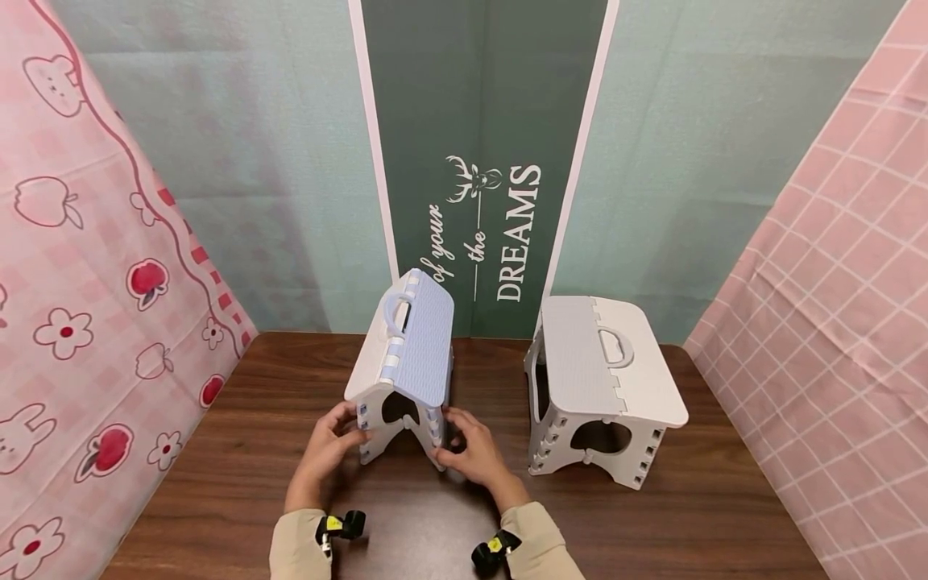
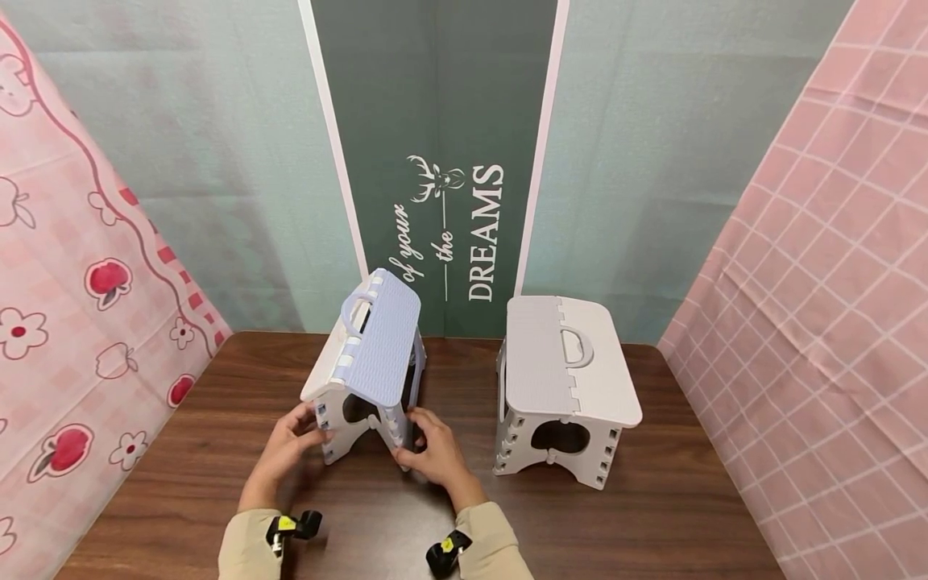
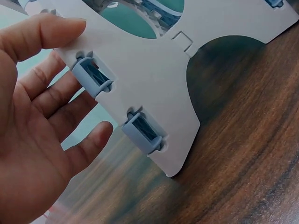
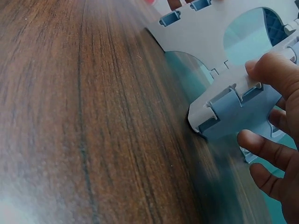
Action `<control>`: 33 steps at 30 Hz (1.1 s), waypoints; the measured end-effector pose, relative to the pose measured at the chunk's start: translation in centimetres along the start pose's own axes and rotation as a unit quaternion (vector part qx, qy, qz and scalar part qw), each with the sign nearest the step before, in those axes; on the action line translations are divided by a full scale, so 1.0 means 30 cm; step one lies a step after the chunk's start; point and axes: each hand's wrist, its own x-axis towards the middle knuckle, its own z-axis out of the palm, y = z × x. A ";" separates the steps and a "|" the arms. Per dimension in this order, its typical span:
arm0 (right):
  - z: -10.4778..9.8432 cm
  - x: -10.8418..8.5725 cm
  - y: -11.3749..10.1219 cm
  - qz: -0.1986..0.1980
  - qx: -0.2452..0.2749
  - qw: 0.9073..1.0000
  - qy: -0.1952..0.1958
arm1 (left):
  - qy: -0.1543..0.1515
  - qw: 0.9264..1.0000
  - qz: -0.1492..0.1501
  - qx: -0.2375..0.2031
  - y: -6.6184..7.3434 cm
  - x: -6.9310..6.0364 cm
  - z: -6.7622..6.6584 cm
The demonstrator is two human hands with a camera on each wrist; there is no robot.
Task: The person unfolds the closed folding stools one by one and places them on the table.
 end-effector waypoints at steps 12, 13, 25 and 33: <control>-0.013 -0.003 0.012 0.009 0.020 1.000 -0.005 | 0.010 1.000 -0.013 -0.009 0.015 -0.004 -0.012; -0.014 -0.003 0.012 0.009 0.021 1.000 -0.004 | 0.010 1.000 -0.013 -0.009 0.014 -0.004 -0.012; -0.026 -0.006 0.013 0.008 0.023 1.000 -0.004 | 0.002 1.000 -0.020 -0.012 0.009 -0.003 -0.025; -0.026 -0.014 0.021 0.008 0.019 1.000 -0.005 | 0.007 0.999 -0.039 -0.007 0.018 -0.008 -0.033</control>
